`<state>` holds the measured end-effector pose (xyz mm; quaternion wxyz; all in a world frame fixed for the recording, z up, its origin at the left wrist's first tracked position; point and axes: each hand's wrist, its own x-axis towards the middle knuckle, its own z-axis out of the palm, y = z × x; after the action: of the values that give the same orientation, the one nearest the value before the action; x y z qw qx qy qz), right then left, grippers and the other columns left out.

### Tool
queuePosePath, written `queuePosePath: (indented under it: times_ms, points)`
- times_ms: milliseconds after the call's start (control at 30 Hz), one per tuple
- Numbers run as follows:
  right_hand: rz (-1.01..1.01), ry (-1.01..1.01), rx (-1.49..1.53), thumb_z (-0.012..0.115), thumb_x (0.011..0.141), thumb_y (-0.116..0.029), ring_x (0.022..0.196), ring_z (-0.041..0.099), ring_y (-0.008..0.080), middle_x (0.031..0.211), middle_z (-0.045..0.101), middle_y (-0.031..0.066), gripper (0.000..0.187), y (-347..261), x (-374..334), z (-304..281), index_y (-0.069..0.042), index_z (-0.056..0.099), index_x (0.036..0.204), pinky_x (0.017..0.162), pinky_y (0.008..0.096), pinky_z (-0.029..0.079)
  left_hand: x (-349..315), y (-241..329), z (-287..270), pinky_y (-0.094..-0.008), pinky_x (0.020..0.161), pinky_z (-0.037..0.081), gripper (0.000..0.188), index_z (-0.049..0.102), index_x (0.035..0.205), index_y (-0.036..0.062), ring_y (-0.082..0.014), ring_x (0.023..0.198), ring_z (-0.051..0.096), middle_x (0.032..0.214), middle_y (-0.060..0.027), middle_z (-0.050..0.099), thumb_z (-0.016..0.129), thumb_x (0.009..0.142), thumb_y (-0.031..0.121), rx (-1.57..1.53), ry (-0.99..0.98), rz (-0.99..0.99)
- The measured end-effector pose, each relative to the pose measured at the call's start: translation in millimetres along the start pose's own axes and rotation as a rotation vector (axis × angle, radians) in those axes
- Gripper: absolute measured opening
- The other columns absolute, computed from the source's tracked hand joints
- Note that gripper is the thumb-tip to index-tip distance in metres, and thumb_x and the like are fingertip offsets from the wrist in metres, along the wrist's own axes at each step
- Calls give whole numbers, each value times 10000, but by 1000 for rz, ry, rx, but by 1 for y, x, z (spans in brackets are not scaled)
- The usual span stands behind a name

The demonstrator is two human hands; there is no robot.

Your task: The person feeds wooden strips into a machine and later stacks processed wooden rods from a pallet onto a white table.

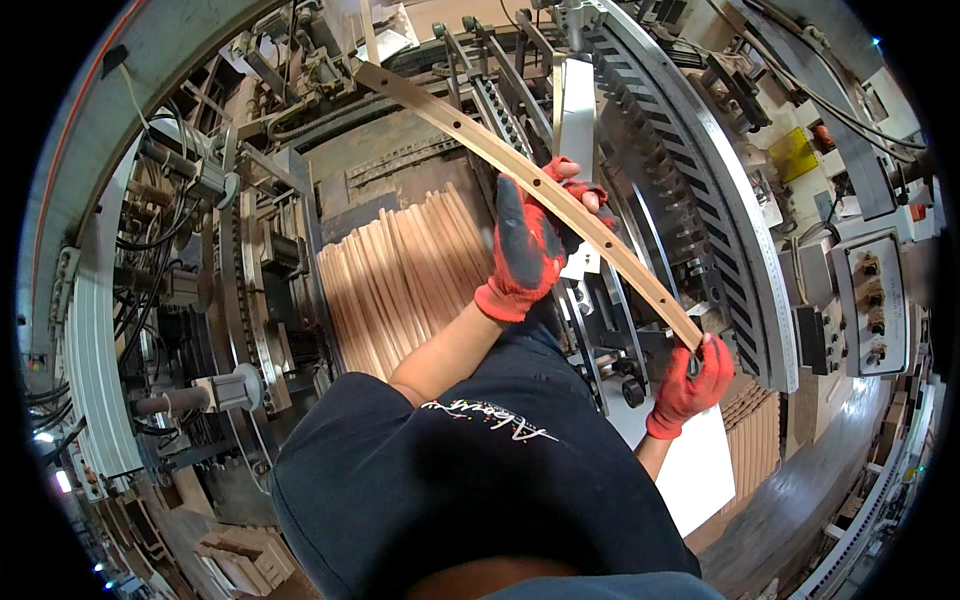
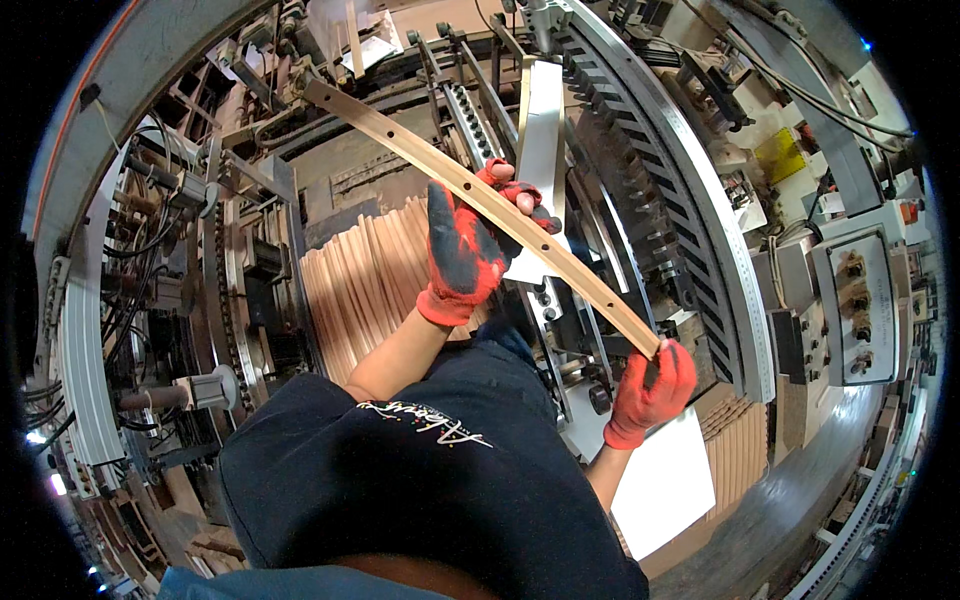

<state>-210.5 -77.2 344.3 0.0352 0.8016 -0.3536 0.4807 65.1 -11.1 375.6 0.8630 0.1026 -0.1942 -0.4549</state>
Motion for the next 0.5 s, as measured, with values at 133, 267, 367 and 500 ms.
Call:
queuePosePath:
  times_ms: [133, 267, 367, 500]
  points:
    - [15, 93, -46, 796, 784, -19, 1014, 628, 269, 1178, 613, 142, 392, 3, 8, -6, -15, 647, 1147, 801, 351, 560, -5, 0, 5, -501, 961, 492, 774, 452, 1334, 46, -320, 1044, 605, 1046, -168, 638, 313, 964, 712, 32, -24, 34]
    - [-21, 127, -114, 804, 776, -14, 1030, 629, 270, 1205, 598, 152, 427, 8, 14, -11, -11, 633, 1167, 781, 342, 580, -4, -2, 7, -505, 975, 488, 661, 436, 1335, 41, -310, 1060, 598, 1051, -159, 645, 360, 1007, 610, 101, -54, 76]
    - [-16, 150, -156, 813, 783, -52, 1048, 627, 276, 1205, 609, 157, 440, 11, 12, -13, -16, 625, 1179, 778, 341, 585, -5, 2, 13, -495, 973, 491, 516, 422, 1334, 42, -299, 1065, 594, 1048, -153, 648, 403, 1043, 468, 149, -63, 81]
    - [34, 182, -183, 817, 786, -79, 1076, 618, 284, 1198, 622, 151, 454, 11, 10, -16, -32, 624, 1194, 822, 354, 569, -5, 8, 10, -461, 1024, 438, 403, 406, 1364, 57, -273, 1102, 559, 1092, -143, 633, 453, 1043, 297, 235, -97, 62]
